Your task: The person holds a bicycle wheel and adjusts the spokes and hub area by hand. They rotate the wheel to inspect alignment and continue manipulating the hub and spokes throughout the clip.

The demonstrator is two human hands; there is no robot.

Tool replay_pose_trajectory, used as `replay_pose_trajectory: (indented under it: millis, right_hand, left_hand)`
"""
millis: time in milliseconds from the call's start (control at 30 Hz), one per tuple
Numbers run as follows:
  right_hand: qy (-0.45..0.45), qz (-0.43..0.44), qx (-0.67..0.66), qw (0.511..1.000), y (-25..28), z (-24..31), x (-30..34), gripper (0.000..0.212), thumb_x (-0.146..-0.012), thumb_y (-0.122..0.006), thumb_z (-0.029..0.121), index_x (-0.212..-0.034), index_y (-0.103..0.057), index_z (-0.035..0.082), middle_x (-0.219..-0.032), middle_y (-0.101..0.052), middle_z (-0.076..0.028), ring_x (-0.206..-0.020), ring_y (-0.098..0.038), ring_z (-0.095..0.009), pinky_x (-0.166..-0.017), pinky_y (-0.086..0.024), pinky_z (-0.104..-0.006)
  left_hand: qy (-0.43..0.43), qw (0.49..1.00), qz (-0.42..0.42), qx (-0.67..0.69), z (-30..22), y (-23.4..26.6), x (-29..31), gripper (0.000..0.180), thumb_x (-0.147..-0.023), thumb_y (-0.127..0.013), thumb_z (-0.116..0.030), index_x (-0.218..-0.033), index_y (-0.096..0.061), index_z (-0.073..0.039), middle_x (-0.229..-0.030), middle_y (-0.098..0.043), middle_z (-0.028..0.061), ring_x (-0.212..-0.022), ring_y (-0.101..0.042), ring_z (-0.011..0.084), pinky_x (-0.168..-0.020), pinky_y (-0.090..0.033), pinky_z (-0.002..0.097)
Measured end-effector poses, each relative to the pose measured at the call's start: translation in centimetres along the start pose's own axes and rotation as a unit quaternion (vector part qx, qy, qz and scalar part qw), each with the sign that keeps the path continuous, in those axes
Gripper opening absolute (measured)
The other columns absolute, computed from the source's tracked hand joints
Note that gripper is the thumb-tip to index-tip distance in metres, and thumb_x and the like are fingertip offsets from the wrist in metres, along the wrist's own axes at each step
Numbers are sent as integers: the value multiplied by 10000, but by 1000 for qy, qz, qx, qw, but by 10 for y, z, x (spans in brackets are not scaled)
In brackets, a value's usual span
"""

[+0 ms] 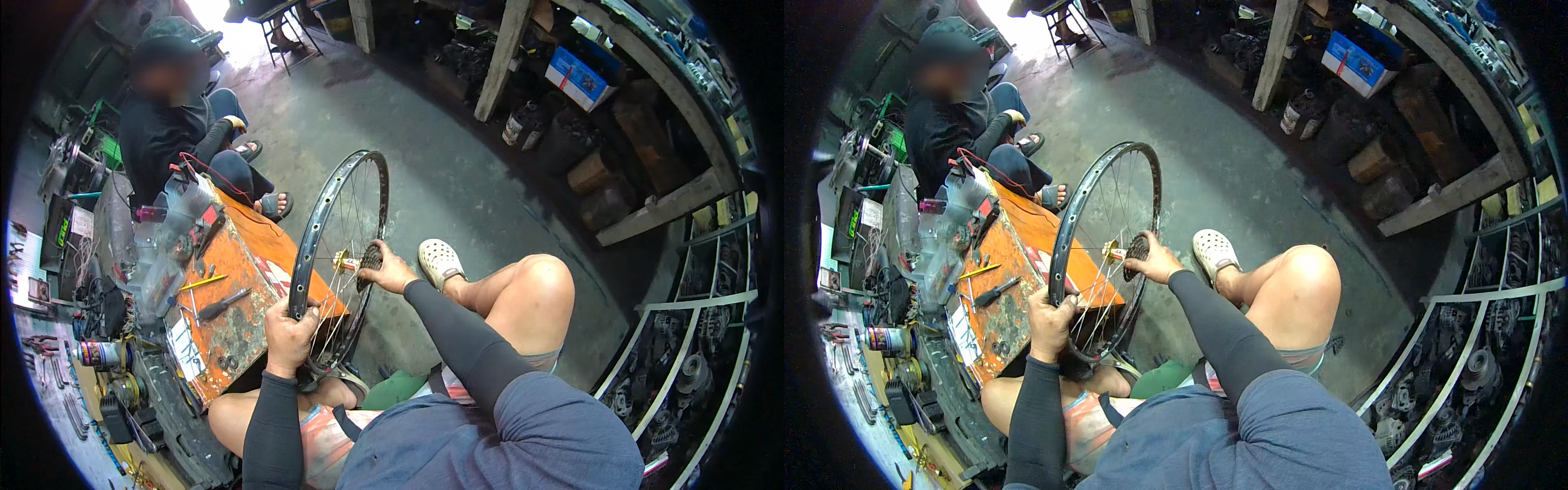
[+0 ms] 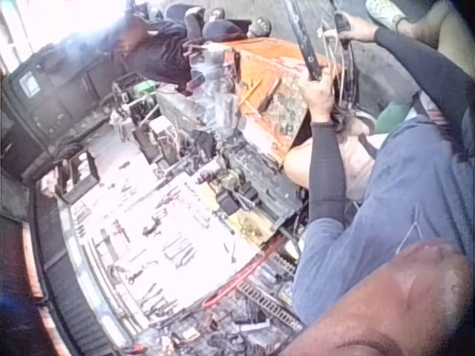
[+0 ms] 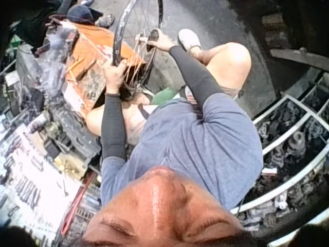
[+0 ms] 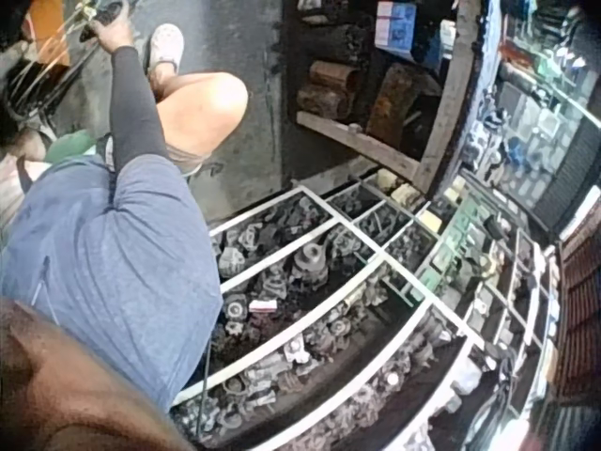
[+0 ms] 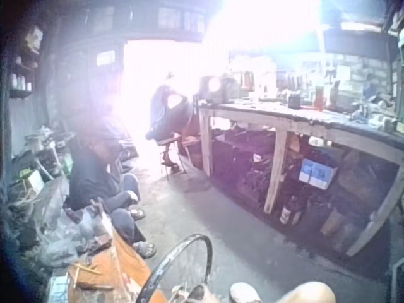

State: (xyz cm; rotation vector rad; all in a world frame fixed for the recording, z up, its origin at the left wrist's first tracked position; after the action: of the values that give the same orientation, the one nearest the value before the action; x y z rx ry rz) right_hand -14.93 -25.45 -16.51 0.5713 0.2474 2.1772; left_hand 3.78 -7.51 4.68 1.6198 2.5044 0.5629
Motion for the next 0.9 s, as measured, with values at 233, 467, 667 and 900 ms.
replay_pose_trajectory:
  millis: [233,467,667,900]
  right_hand:
    - [-6,-14,-34,999,2,-10,-6,1040,-857,-929,512,-1665,-417,104,-1484,-694,-268,-1415,-656,-424,-1204,-501,-478]
    - [37,-34,8,999,-7,2,5,1082,-869,-930,468,-1702,-347,97,-1513,-667,-277,-1432,-646,-421,-1200,-514,-494]
    - [-21,20,-74,997,0,-17,-17,1079,-848,-934,569,-1663,-442,62,-1506,-685,-261,-1443,-640,-389,-1214,-489,-453]
    - [-13,-13,-74,997,-5,-18,-10,1071,-868,-908,576,-1684,-418,84,-1555,-638,-296,-1490,-593,-425,-1230,-468,-479]
  left_hand:
    - [-19,1000,15,-14,-6,-2,-5,94,-971,-718,-40,-953,-757,44,-812,-735,32,-728,-716,115,-683,-590,300]
    - [-14,1000,11,-21,-7,2,-4,100,-954,-740,-71,-944,-763,26,-802,-733,30,-719,-688,114,-686,-557,307]
    - [-37,999,8,-29,-21,-4,-6,107,-963,-745,-82,-950,-765,23,-797,-726,16,-714,-660,103,-676,-545,303]
    - [-26,1000,9,-2,-7,-5,-9,69,-968,-735,-35,-952,-761,27,-809,-726,12,-726,-679,88,-680,-555,291]
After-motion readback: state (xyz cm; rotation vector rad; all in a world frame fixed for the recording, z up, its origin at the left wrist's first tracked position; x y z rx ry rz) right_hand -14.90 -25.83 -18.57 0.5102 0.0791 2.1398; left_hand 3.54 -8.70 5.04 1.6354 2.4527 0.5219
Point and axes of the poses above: each hand's wrist, its own x-axis away from the middle knuckle, its own y-axis out of the back of the hand, z = x × y, the point moved 6 cm from there along -x, towards the middle knuckle
